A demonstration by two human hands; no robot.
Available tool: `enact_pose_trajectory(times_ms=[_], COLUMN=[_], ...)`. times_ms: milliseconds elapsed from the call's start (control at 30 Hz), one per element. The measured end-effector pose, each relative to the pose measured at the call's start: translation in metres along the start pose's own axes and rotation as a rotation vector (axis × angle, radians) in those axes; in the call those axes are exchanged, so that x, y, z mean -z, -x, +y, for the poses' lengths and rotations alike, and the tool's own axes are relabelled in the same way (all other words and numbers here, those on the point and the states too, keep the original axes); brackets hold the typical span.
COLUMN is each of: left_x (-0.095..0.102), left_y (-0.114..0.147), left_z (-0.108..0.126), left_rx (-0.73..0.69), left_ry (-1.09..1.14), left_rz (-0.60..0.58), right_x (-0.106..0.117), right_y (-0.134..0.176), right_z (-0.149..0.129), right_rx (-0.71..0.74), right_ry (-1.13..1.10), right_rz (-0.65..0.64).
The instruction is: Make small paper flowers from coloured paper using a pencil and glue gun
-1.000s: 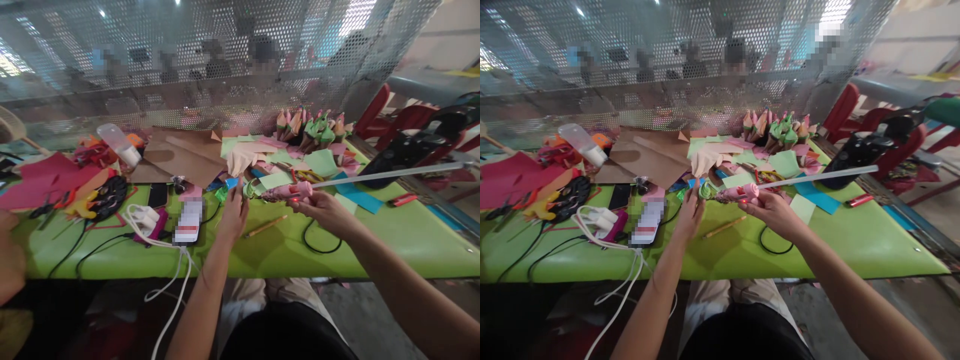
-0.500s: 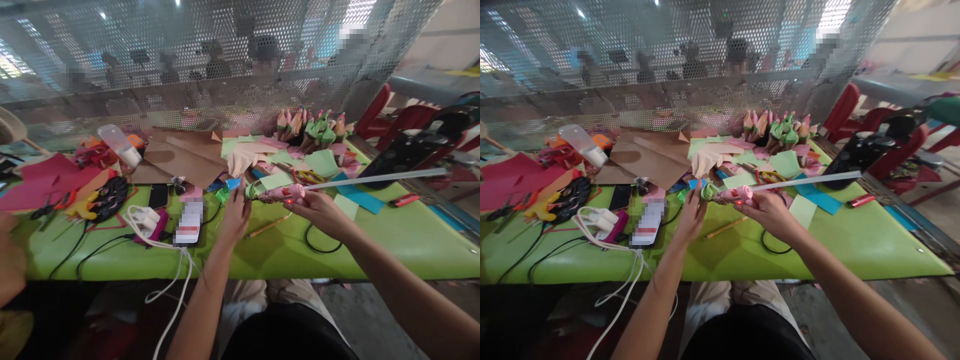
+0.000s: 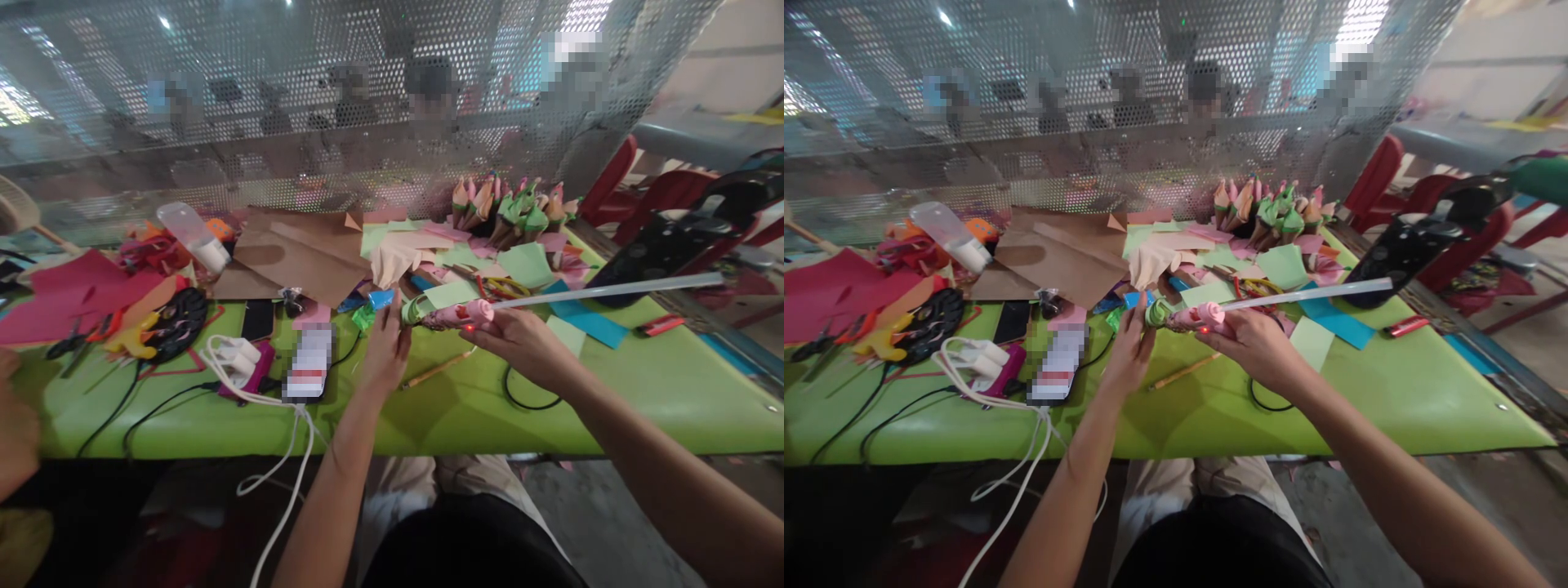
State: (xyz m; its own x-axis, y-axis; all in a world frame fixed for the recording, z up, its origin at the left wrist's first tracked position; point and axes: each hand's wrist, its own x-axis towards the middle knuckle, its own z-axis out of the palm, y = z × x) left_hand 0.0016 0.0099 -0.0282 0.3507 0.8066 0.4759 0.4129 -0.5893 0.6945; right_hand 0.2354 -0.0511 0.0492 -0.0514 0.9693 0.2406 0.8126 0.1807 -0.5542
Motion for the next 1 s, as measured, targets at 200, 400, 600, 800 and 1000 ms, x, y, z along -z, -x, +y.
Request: enact_pose_trajectory(times_ms=[200, 400, 600, 800, 1000], left_x=[0.0000, -0.0034, -0.0004, 0.0012, 0.0021], left_y=[-0.0002, 0.0001, -0.0004, -0.0006, -0.0014], left_z=[0.0009, -0.0007, 0.0001, 0.0052, 0.0065], left_rx=[-0.009, 0.008, 0.015, 0.050, 0.070], left_ry=[-0.013, -0.008, 0.014, 0.029, 0.049], left_rz=[0.011, 0.022, -0.008, 0.008, -0.015], right_x=[0.0007, 0.0009, -0.0017, 0.0017, 0.0027], right_y=[0.0005, 0.0015, 0.0012, 0.0009, 0.0024], right_z=[-0.0029, -0.0048, -0.0048, -0.0021, -0.0026], right_rx=[-0.013, 0.014, 0.009, -0.028, -0.035], right_ry=[0.030, -0.004, -0.017, 0.001, 0.010], right_rz=[0.002, -0.011, -0.032, -0.013, -0.011])
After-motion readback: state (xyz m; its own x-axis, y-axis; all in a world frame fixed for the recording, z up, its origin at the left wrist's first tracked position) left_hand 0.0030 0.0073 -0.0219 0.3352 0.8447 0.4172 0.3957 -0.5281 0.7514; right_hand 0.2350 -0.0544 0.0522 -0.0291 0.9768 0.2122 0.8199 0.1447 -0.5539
